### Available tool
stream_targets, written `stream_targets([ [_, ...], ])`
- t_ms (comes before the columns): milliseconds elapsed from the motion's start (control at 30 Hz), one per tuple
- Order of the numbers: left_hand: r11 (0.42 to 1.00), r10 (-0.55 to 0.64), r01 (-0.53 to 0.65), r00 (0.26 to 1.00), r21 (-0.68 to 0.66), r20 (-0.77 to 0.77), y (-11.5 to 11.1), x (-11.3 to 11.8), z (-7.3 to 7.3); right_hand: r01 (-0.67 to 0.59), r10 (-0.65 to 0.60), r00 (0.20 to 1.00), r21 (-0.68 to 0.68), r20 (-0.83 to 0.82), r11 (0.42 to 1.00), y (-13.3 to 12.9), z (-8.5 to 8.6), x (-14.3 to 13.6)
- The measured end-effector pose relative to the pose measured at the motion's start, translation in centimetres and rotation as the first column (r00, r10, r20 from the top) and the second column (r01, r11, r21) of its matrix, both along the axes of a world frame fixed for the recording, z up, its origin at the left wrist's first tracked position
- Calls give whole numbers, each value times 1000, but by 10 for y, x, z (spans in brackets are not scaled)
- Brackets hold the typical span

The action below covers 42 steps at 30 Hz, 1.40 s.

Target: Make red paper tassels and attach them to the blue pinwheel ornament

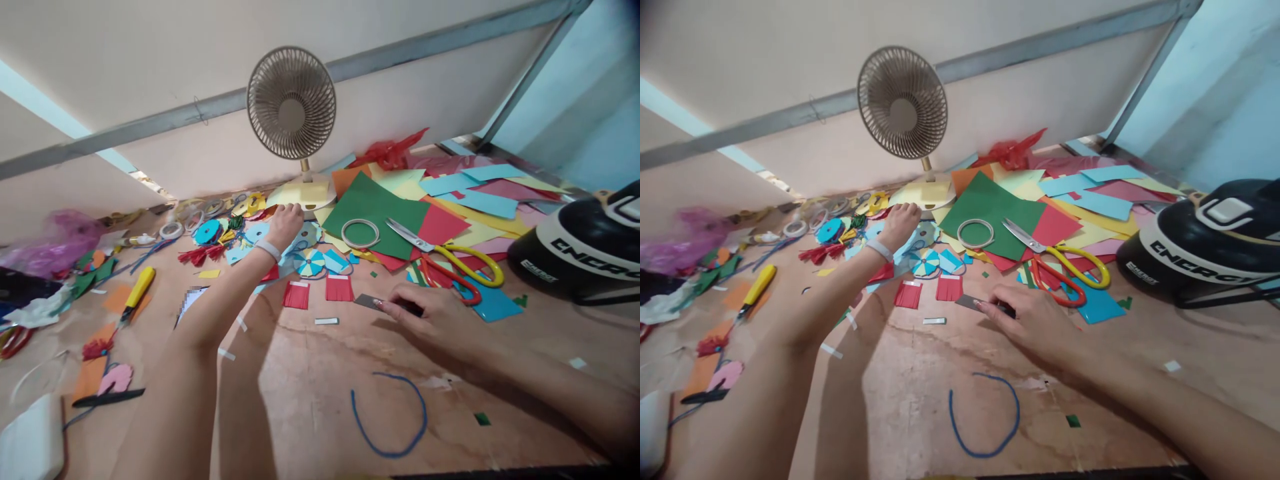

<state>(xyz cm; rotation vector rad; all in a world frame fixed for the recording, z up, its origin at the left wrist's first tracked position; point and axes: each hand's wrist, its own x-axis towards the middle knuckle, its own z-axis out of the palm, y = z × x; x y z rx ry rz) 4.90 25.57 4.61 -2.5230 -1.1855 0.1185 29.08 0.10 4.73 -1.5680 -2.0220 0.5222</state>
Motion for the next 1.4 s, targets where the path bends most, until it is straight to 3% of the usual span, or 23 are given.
stream_targets([
  [367, 999, -43, 42, 999, 27, 31, 14, -13, -3, -1, 1, 1000, -99, 6, 995, 0, 3, -2],
  [700, 991, -82, 70, 991, 116, 102, 24, -27, 15, -18, 19, 999, -53, 26, 998, 1, 5, -4],
  [1000, 989, -141, 137, 987, 58, 80, 23, -21, -12, -42, 43, 999, -54, 18, 998, 2, -1, -1],
  [1167, 993, -119, 116, 985, 37, 121, 22, -19, -16, -49, 50, 999, -82, 13, 995, 2, 3, -1],
  [1267, 995, -100, 95, 981, 36, 169, 20, -20, -10, -48, 50, 999, -80, 18, 996, 3, 3, -2],
  [1400, 995, -27, -4, 953, 103, 302, 15, -27, 12, -47, 50, 998, -74, 36, 996, 3, 2, -1],
])
